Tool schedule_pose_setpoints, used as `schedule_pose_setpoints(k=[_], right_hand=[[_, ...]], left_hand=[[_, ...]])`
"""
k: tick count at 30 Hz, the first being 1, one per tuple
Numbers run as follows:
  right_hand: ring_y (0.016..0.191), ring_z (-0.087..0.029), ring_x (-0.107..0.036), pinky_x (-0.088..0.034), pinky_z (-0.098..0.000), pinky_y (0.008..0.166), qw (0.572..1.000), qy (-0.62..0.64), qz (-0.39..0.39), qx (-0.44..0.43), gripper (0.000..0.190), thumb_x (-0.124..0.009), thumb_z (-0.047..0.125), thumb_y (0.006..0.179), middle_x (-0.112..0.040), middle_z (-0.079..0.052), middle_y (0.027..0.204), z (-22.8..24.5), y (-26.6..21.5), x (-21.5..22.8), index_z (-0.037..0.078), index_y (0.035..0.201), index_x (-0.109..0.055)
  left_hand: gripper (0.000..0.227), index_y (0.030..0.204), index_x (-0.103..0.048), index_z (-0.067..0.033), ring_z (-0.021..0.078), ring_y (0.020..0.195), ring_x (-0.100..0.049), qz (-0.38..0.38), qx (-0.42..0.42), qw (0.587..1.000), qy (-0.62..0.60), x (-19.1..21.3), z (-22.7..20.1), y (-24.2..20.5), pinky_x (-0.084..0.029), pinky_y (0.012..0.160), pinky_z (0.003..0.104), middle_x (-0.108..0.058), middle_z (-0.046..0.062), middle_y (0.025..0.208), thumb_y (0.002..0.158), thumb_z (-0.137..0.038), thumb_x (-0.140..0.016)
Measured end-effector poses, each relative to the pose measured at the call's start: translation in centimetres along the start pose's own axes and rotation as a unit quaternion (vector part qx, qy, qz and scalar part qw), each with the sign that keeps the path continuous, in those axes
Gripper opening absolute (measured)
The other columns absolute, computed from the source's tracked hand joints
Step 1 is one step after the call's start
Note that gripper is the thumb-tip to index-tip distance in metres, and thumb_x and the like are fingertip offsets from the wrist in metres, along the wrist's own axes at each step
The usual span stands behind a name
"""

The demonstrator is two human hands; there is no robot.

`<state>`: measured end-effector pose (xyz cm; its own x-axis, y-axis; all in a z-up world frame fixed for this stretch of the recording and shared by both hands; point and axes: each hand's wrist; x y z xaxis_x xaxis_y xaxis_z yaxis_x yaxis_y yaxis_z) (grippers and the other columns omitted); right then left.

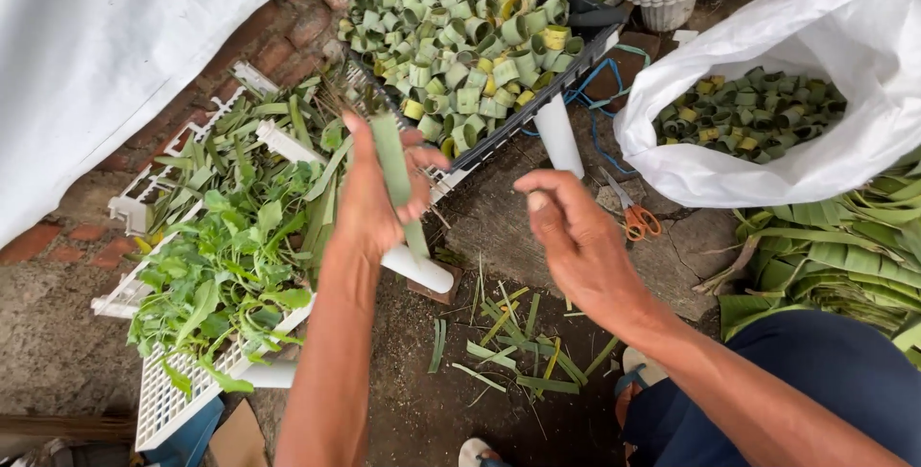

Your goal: The person folds and weaves long plant leaves into small, square containers, placing the finished items into a black tray or a large white bag.

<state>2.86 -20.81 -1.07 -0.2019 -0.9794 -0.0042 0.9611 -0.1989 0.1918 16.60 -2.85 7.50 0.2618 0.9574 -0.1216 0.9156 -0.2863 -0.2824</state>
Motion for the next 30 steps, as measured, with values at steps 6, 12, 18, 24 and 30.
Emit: schedule_pose_setpoints(k=[6,12,18,24,30], right_hand=[[0.057,-0.016,-0.056,-0.05,-0.0271,0.051,0.972,-0.149,0.012,0.183,0.043,-0.067,0.001,0.097,-0.06,-0.008,0.082,-2.4,0.8,-0.7,0.009,0.138,-0.061],[0.054,-0.012,-0.06,-0.053,-0.0234,0.049,0.91,-0.274,0.046,0.306,0.022,-0.071,0.002,0.093,-0.063,-0.006,0.089,0.8,0.0,-1.2,0.011,0.112,-0.077],[0.065,-0.013,-0.062,-0.053,-0.024,0.055,0.946,-0.179,0.005,0.27,0.021,-0.071,-0.001,0.096,-0.062,-0.008,0.095,1.1,1.3,-1.1,0.01,0.111,-0.079],[0.055,-0.002,-0.048,-0.041,-0.0218,0.048,0.992,-0.025,0.002,0.12,0.014,-0.08,0.006,0.093,-0.075,-0.008,0.097,0.6,1.0,-2.8,0.01,0.106,-0.081],[0.076,-0.009,-0.063,-0.051,-0.0227,0.067,0.988,0.139,0.062,-0.027,0.02,-0.08,0.007,0.088,-0.079,-0.012,0.1,-0.1,0.7,-3.7,0.005,0.108,-0.08]], left_hand=[[0.103,0.155,-0.018,0.0118,0.0159,0.04,-0.061,0.129,0.093,0.987,0.015,-1.6,2.8,-7.4,-0.052,0.03,0.021,-0.067,0.033,0.099,0.097,-0.07,0.004],[0.095,0.125,-0.043,0.0166,0.0251,0.046,-0.067,0.198,0.076,0.977,-0.017,-3.0,4.7,-11.3,-0.061,0.035,0.025,-0.059,0.03,0.096,0.1,-0.071,-0.016],[0.037,0.129,-0.039,0.0154,0.0383,0.08,-0.076,0.142,-0.016,0.986,-0.082,-1.2,6.1,-12.7,-0.071,0.06,0.039,-0.062,0.034,0.104,0.109,-0.016,-0.043],[0.006,0.093,-0.079,-0.0009,0.0073,0.077,-0.053,-0.011,-0.173,0.967,0.188,0.7,8.2,-12.0,-0.053,0.062,0.021,-0.061,0.007,0.085,0.087,-0.001,-0.08],[0.023,0.108,-0.07,0.007,0.017,0.058,-0.071,-0.044,-0.035,0.994,0.092,0.3,6.9,-12.0,-0.064,0.057,0.028,-0.076,0.027,0.092,0.104,-0.008,-0.053]])
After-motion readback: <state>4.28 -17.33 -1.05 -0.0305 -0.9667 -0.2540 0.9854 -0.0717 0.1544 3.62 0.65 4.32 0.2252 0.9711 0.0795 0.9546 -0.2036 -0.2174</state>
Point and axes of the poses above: each hand's wrist, its own y-axis towards the middle knuckle, its own x-axis out of the back of the hand, z = x × y
